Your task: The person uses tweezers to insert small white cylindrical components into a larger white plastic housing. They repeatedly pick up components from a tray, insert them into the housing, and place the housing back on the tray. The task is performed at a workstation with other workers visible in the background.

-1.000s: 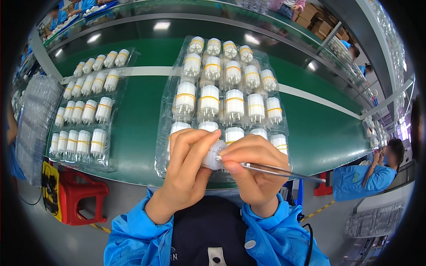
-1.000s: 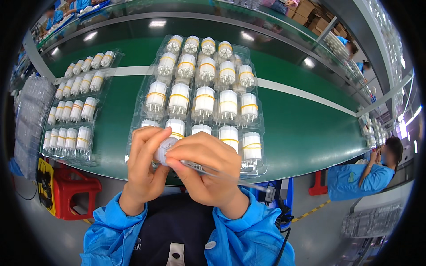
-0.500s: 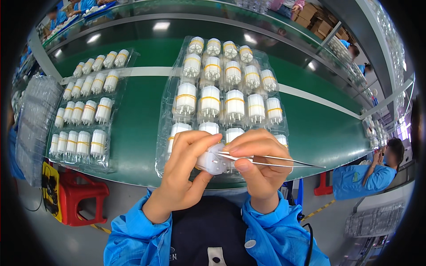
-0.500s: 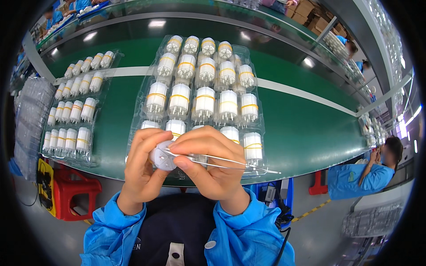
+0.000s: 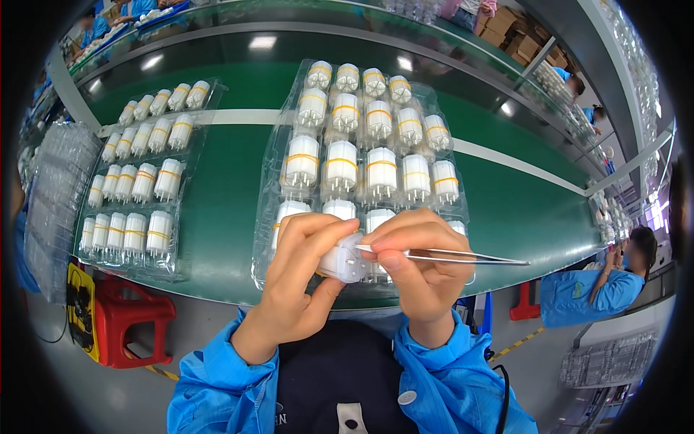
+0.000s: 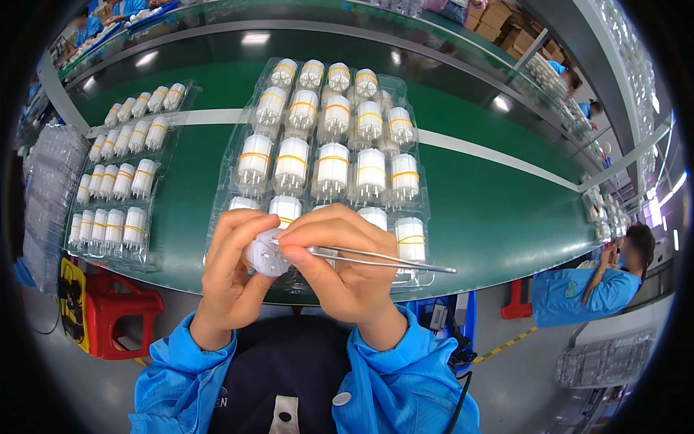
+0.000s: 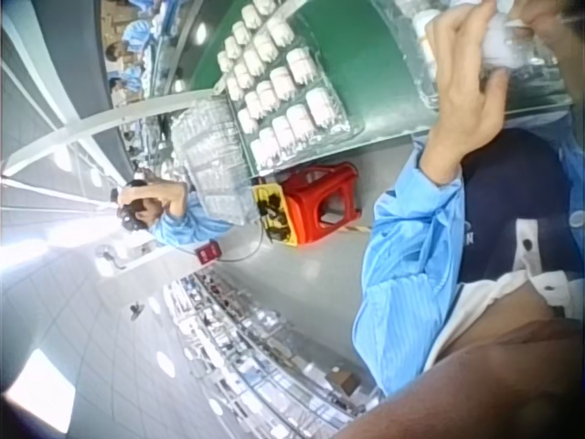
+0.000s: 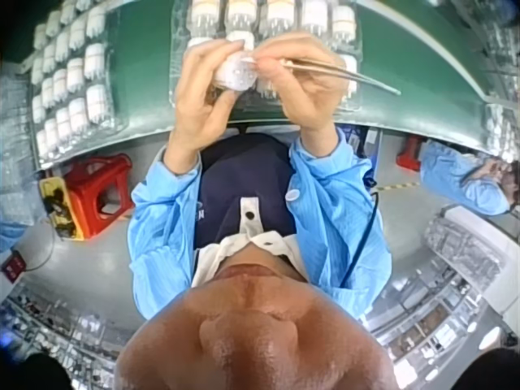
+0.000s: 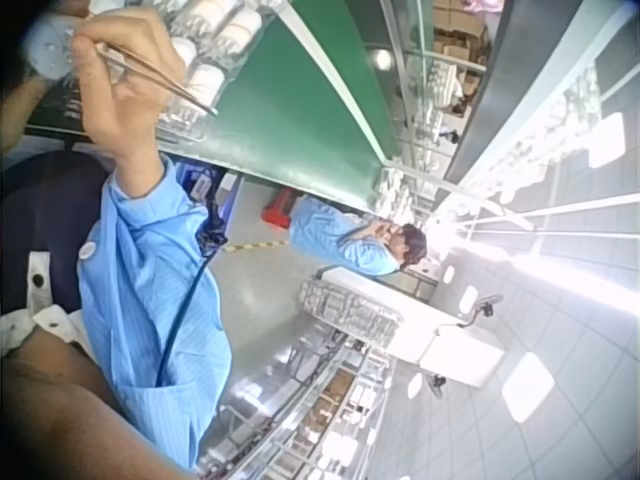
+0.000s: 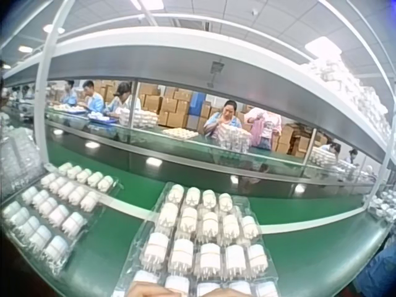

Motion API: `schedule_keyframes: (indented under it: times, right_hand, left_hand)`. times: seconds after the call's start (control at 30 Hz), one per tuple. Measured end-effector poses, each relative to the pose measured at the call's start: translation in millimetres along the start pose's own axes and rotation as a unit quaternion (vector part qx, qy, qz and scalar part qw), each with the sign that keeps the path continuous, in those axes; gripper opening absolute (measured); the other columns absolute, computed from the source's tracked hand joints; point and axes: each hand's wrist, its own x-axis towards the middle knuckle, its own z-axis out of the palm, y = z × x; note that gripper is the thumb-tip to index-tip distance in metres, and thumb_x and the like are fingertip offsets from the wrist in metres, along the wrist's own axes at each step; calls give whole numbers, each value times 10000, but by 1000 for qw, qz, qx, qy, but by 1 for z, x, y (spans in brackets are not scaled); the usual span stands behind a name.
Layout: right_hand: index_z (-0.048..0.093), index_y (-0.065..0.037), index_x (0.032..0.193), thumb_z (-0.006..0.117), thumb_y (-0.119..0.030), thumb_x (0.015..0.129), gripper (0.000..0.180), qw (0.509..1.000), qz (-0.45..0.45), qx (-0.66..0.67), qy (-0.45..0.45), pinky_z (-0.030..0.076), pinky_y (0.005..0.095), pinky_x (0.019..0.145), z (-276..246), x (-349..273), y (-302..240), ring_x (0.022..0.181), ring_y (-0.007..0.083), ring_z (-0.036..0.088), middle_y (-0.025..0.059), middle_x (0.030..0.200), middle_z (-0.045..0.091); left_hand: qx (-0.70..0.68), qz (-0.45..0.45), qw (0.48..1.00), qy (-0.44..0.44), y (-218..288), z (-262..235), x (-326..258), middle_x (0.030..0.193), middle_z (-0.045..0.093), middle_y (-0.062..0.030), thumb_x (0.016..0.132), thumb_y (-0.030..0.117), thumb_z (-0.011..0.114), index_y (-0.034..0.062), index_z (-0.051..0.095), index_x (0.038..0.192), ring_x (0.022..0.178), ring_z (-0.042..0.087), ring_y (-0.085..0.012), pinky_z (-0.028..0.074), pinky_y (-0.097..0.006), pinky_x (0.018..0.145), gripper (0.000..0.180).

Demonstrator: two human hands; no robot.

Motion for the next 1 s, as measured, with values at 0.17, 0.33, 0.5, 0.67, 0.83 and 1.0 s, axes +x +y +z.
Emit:
schedule_keyframes:
  times: [0.17, 0.33, 0.5, 0.67, 0.83, 1.0]
  right_hand:
    - [692, 35, 894, 709, 34, 764, 132, 996, -35, -66, -53, 535, 313, 679, -3, 10, -7, 780, 253, 675, 164, 852, 688]
    - [692, 30, 903, 734, 7, 743, 167, 987, 7, 150, 62, 533, 330, 692, 2, -5, -15, 796, 279, 673, 154, 851, 687]
    - [684, 23, 921, 701, -4, 783, 143, 1000, 1, 19, 11, 526, 323, 708, 8, -3, -11, 808, 246, 660, 162, 896, 691]
    - [670, 32, 942, 682, -9, 811, 138, 995, 7, 79, 55, 515, 312, 729, 9, -11, -7, 838, 226, 651, 172, 906, 684]
    - [667, 39, 943, 678, -17, 832, 124, 993, 38, 85, 66, 505, 297, 727, 16, -13, -6, 834, 208, 640, 170, 915, 681]
    - [666, 38, 946, 675, -14, 845, 114, 993, 39, 92, 61, 504, 294, 719, 18, -12, -3, 827, 206, 638, 168, 912, 685]
  left_hand:
    - [33, 13, 999, 8, -1, 1, 0, 1104, 559, -182, 648, -92, 666, -21, 576, 1217, 991, 544, -338, 445, -393, 849, 580]
    - [35, 56, 998, 23, 1, 0, 4, 1160, 580, -202, 648, -86, 692, -13, 525, 1211, 1033, 565, -353, 454, -403, 876, 592]
    - [-54, 17, 998, 38, -8, 9, -4, 1186, 566, -219, 713, -75, 702, -4, 373, 1338, 1055, 554, -350, 441, -430, 911, 709]
    - [61, -14, 998, -8, 5, -2, 3, 1193, 519, -199, 684, -91, 688, -5, 470, 1291, 1061, 503, -342, 416, -413, 920, 651]
    - [44, 10, 998, 47, -2, 6, -3, 1168, 512, -182, 654, -101, 683, 14, 519, 1247, 1048, 489, -344, 404, -412, 914, 626]
    - [74, 26, 995, 57, -3, 7, -4, 1156, 518, -172, 636, -109, 684, 32, 521, 1246, 1032, 490, -344, 404, -415, 895, 646]
